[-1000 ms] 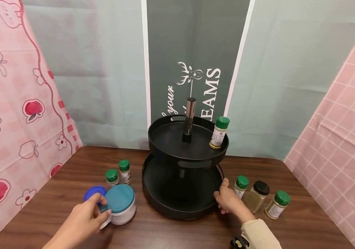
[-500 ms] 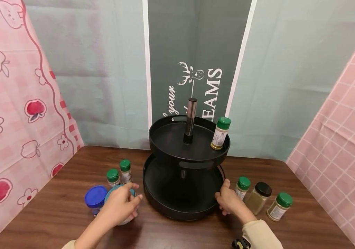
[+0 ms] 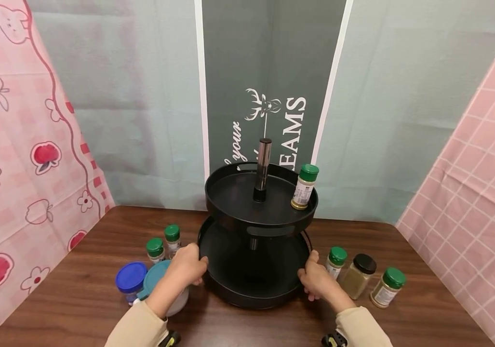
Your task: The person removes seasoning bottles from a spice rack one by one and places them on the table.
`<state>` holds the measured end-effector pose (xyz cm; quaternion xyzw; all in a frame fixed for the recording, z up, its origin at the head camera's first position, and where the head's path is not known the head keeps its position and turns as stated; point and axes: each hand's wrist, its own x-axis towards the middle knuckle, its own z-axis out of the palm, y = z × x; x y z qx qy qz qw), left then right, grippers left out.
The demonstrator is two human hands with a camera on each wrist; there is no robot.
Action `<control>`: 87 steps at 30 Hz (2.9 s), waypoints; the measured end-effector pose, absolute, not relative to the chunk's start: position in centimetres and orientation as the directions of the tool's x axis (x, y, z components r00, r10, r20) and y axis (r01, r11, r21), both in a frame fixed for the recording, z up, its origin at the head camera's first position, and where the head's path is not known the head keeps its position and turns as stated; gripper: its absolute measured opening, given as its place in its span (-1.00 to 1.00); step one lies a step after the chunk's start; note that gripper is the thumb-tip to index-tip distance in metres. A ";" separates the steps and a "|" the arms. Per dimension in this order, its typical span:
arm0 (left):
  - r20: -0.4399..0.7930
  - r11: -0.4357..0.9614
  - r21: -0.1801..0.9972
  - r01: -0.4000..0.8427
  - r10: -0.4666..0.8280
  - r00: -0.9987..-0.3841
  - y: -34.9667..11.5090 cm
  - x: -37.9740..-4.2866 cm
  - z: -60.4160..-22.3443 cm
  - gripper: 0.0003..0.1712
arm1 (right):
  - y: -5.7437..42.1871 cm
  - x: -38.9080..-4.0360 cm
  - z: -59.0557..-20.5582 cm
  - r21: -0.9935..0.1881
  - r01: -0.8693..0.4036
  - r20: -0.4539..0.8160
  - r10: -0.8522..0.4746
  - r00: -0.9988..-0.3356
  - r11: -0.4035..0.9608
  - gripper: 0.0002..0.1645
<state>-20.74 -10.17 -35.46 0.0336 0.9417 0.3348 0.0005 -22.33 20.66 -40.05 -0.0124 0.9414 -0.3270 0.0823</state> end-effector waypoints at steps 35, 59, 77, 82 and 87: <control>-0.157 0.923 0.370 -0.104 -0.048 -0.986 -8.2 -24.9 -37.5 -0.36 | 20.7 -22.3 -40.2 -0.638 0.022 -0.138 -0.086 -0.987 0.770 -0.13; -0.148 0.919 0.383 -0.090 -0.035 -0.988 -8.0 -24.7 -37.1 -0.57 | 21.6 -22.7 -37.7 -0.583 0.012 -0.206 -0.133 -0.970 0.812 -0.25; -0.152 0.927 0.368 -0.069 -0.013 -0.988 -7.9 -24.5 -37.4 -0.43 | 23.5 -23.8 -29.5 -0.422 -0.170 -0.252 -0.295 -0.922 0.891 -0.39; -0.152 0.921 0.383 -0.071 -0.014 -0.988 -8.0 -24.4 -37.4 -0.48 | 23.6 -24.0 -27.1 -0.365 -0.216 -0.210 -0.306 -0.929 0.906 -0.38; -0.145 0.921 0.383 -0.073 -0.019 -0.989 -8.1 -24.3 -37.5 -0.52 | 23.9 -24.2 -25.1 -0.319 -0.273 -0.136 -0.329 -0.934 0.907 -0.33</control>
